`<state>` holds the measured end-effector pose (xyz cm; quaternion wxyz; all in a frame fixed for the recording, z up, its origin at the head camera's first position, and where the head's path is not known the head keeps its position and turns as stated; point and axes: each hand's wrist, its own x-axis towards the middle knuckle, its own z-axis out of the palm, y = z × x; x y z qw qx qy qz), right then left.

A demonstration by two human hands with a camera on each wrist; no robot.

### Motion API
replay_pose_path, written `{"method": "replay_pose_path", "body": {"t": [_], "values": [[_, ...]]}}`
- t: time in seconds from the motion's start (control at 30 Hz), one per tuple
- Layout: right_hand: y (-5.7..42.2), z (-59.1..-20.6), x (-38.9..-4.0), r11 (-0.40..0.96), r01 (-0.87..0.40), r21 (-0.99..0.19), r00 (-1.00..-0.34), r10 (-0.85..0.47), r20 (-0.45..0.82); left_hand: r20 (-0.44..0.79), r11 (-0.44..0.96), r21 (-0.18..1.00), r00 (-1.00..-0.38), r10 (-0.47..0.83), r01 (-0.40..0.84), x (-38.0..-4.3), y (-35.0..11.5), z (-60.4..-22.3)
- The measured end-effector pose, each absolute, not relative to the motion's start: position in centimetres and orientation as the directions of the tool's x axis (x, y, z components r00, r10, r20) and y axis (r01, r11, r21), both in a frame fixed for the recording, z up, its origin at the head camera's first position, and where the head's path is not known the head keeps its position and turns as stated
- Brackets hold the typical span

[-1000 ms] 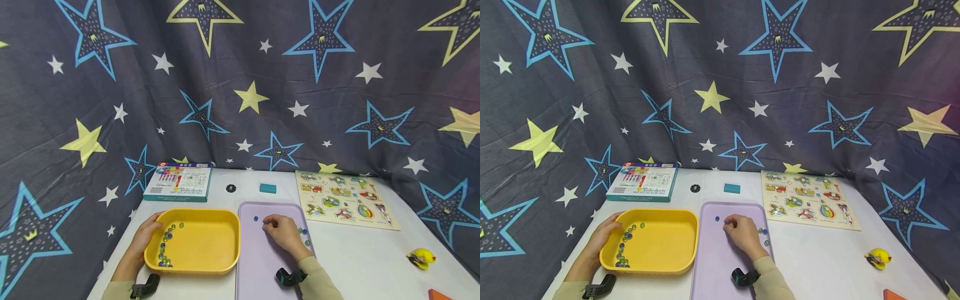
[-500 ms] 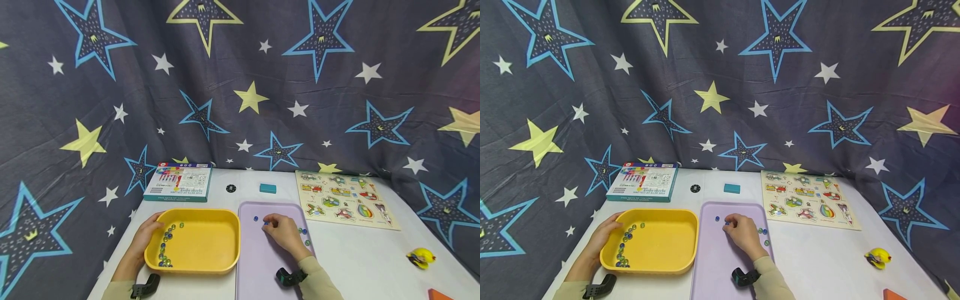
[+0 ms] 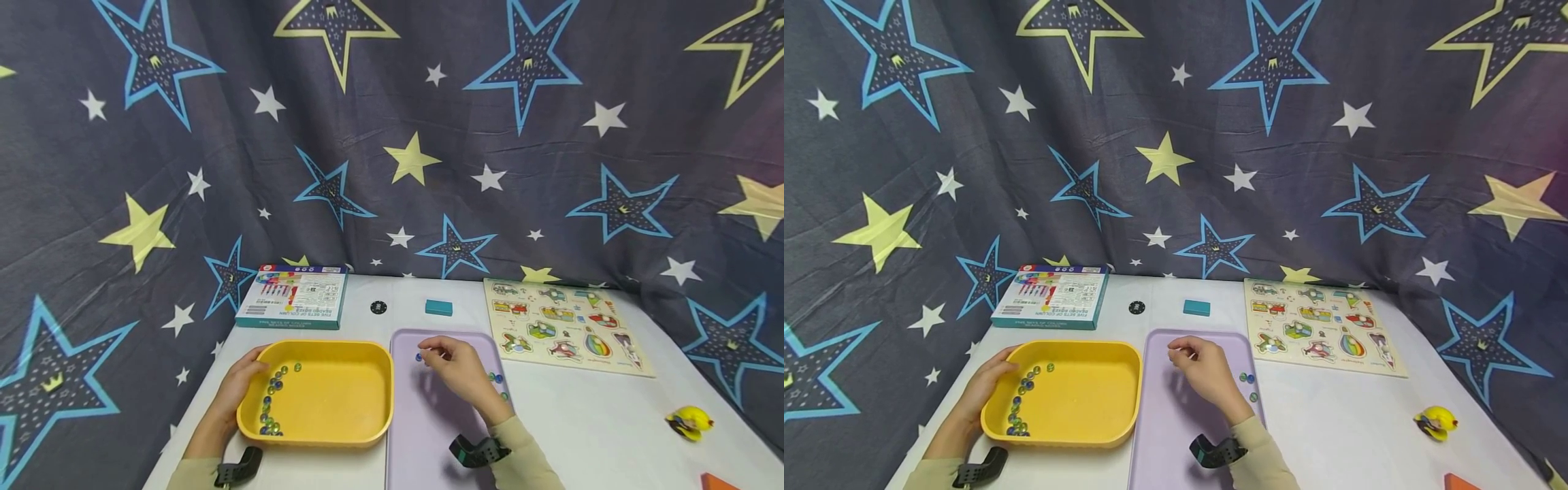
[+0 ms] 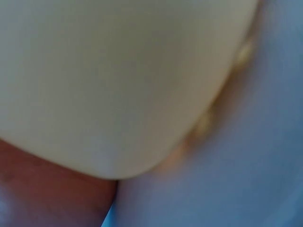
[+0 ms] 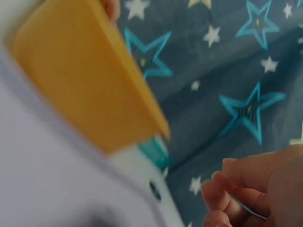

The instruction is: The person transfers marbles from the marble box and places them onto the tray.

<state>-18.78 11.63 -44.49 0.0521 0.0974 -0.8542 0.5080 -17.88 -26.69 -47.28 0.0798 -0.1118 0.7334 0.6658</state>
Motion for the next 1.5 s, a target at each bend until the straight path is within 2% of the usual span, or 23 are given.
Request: {"method": "replay_pose_path", "body": {"t": [0.13,0.3,0.6,1.0,1.5], "values": [[9.4,-43.4,-18.2,0.398,-0.276,-0.875,-0.955,-0.213,0.205,-0.273,0.087,0.957,-0.960,-0.061,-0.278,-17.9,-26.6,-47.2],[6.0,-42.6,-17.5,0.402,-0.373,-0.836,-0.906,-0.354,0.234,-0.271,0.082,0.958,-0.961,-0.061,-0.276,-17.9,-26.6,-47.1],[-0.7,-42.8,-15.8,0.393,-0.466,-0.792,-0.815,-0.540,0.212,-0.269,0.091,0.958,-0.961,-0.059,-0.274,-17.9,-26.5,-46.9],[-6.0,-44.5,-14.6,0.421,-0.435,-0.796,-0.721,-0.692,0.027,-0.284,0.058,0.956,-0.957,-0.053,-0.287,-17.8,-26.5,-46.9],[-7.9,-44.8,-15.4,0.503,-0.355,-0.788,-0.688,-0.712,-0.145,-0.266,0.104,0.957,-0.963,-0.052,-0.270,-17.9,-26.7,-47.2]]}}
